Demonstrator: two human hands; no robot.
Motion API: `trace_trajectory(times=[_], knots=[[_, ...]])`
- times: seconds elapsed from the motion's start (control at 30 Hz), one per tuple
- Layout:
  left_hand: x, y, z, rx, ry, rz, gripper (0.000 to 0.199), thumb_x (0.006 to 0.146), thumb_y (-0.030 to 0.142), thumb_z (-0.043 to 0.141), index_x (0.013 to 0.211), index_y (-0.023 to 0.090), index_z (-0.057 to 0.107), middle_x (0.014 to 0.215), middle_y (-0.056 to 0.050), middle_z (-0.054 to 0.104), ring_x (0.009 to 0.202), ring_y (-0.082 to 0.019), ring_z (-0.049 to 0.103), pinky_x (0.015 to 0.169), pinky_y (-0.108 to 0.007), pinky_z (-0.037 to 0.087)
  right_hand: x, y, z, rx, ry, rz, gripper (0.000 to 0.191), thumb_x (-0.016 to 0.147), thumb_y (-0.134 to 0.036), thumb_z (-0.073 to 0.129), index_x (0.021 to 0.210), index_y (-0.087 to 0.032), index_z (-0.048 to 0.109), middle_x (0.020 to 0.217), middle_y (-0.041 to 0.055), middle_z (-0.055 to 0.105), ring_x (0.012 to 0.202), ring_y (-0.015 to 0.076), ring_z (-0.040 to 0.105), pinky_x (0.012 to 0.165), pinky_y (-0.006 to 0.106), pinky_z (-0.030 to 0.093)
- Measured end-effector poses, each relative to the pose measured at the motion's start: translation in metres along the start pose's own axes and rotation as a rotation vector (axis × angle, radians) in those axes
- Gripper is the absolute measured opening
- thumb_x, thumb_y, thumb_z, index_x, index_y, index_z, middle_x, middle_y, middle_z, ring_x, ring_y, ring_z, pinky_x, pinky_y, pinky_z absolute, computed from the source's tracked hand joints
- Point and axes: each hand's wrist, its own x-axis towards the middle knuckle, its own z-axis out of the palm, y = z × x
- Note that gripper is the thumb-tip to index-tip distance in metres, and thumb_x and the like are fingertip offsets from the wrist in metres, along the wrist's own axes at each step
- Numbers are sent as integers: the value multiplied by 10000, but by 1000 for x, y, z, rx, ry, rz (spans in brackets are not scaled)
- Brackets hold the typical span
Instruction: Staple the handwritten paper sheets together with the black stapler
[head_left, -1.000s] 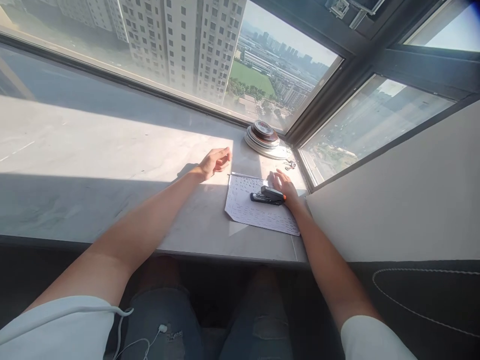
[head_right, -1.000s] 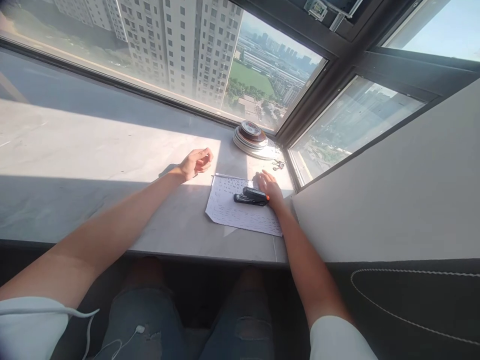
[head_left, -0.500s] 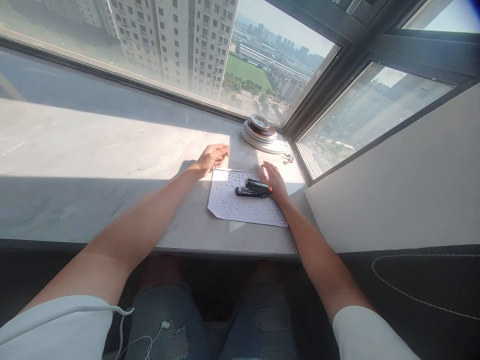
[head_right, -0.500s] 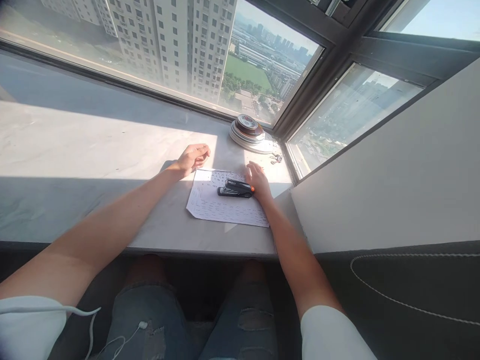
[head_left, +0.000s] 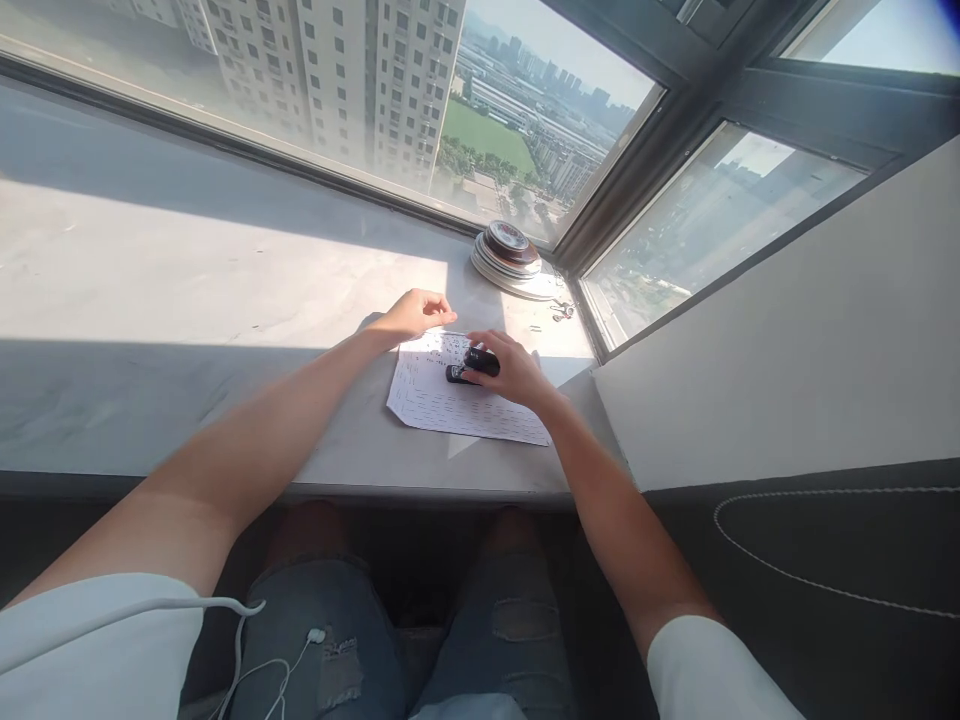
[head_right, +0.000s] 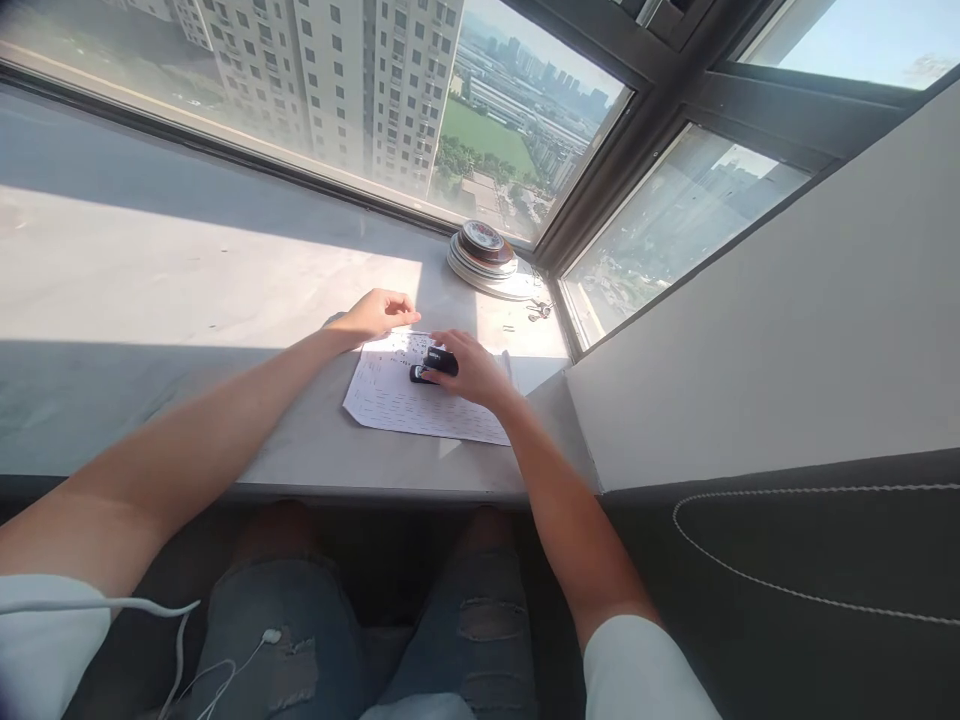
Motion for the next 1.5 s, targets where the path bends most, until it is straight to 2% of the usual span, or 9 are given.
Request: trace_trajectory(times=[0.1,0.27,0.33,0.57,0.83,1.07,1.2,1.37,1.5], knots=[[2,-6,0,5,-17,2,263,864,376,907,791,169,761,730,-53,624,587,-134,484,552,-269,322,-3,-8,-1,-99,-54,80,234,973,-398,761,1164,-290,680,1076,49,775,977,287,714,867,418,563],[3,-7,0,1,-29,19,250,855,363,907,780,164,777,746,-71,662,625,-149,544,566,-263,363,-43,24,-47,-107,371,319,268,963,-520,728,980,-278,614,927,55,733,835,267,665,801,428,557],[1,-2,1,11,-37,17,230,858,324,902,765,158,773,730,-69,660,613,-143,532,571,-270,367,-69,46,-67,-213,438,416,333,925,-565,733,865,-275,581,873,65,716,818,288,644,800,462,545],[1,1,1,79,-33,24,186,859,298,903,782,165,800,738,-63,666,633,-153,542,618,-299,393,-125,93,-77,-283,230,549,402,831,-646,770,826,-267,635,833,97,722,862,346,657,780,492,552],[2,-4,-1,94,-53,31,196,867,320,900,804,157,812,747,-66,681,643,-154,553,629,-299,388,-98,80,-77,-89,6,409,394,824,-608,808,931,-241,716,884,62,754,847,286,671,796,428,532],[-2,10,3,81,-23,13,162,872,209,888,756,149,792,735,-55,662,663,-148,524,666,-313,383,-71,60,-74,-23,-28,354,353,872,-580,786,927,-236,730,902,51,752,849,253,649,796,389,492],[-3,12,4,55,-23,-3,172,840,199,917,743,146,785,709,-41,640,649,-145,507,672,-317,380,-52,51,-65,-19,-3,325,470,942,-682,689,832,-226,681,872,65,726,799,232,611,754,378,476],[-2,11,4,87,-38,27,151,854,208,880,747,149,790,733,-47,666,662,-145,521,663,-303,375,-26,53,-53,60,75,451,749,1042,-851,377,725,-229,651,780,76,674,729,226,592,738,392,491],[-3,12,4,98,-46,36,150,857,227,867,749,150,797,746,-55,679,661,-151,526,646,-298,373,-11,65,-44,34,113,574,810,1080,-812,283,651,-227,642,807,107,700,754,256,637,770,427,534]])
